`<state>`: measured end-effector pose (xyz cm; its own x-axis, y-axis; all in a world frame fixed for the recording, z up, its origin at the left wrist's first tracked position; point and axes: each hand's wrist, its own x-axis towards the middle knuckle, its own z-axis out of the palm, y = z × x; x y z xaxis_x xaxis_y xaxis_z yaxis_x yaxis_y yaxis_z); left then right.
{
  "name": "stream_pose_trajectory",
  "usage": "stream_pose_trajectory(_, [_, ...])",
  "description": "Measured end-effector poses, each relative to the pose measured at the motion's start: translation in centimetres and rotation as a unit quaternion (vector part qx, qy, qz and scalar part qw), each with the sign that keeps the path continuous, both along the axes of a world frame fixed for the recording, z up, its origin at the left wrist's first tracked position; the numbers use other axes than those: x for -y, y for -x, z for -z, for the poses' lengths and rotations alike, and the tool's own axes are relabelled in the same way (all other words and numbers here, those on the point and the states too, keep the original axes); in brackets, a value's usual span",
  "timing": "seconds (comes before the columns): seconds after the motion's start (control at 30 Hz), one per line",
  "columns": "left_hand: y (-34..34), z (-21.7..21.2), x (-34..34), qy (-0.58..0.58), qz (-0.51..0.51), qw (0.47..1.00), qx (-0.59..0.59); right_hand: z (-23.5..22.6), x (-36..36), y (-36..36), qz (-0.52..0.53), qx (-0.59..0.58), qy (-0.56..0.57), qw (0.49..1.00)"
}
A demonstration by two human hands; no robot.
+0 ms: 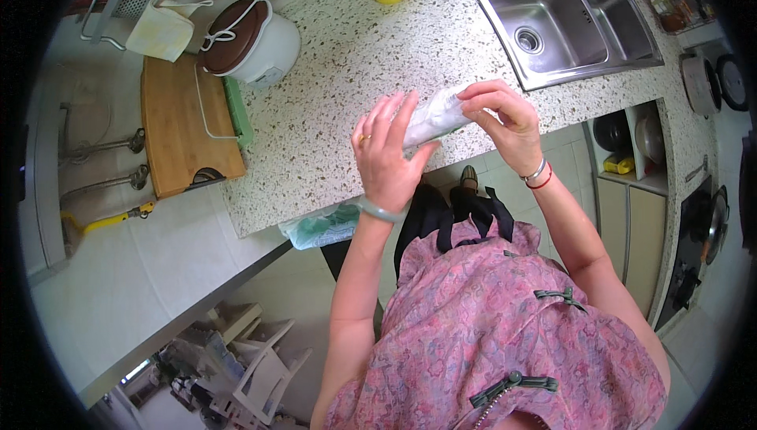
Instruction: The person unpacks a plastic bag containing a green package and a sink strainer. They place the strainer into the kitchen sink drain and then put the green package into a drawer. The person then opens a refrigerator drawer, retrieves a plastic bag containing white food items, and places it on the countertop.
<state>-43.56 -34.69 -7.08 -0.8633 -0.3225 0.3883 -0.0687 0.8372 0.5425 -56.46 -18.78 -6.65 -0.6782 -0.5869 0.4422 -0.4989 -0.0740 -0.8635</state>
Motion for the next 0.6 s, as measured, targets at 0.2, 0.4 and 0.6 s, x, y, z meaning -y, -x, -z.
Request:
stream_pose_trajectory(0.2, [1.1, 2.6, -0.1, 0.060, -0.032, 0.997, 0.030, 0.3, -1.3, 0.5, -0.041, -0.138, -0.123, 0.982])
stream_pose_trajectory(0.4, [0.8, 4.5, -0.7, 0.079, -0.057, 0.995, 0.012, 1.5, -2.0, 0.6, -0.002, -0.135, -0.204, 0.970])
stream_pose_trajectory(0.6, [1.0, 4.8, -1.2, 0.073, -0.040, 0.996, 0.013, 3.2, -1.6, 0.8, -0.001, -0.027, -0.228, 0.973])
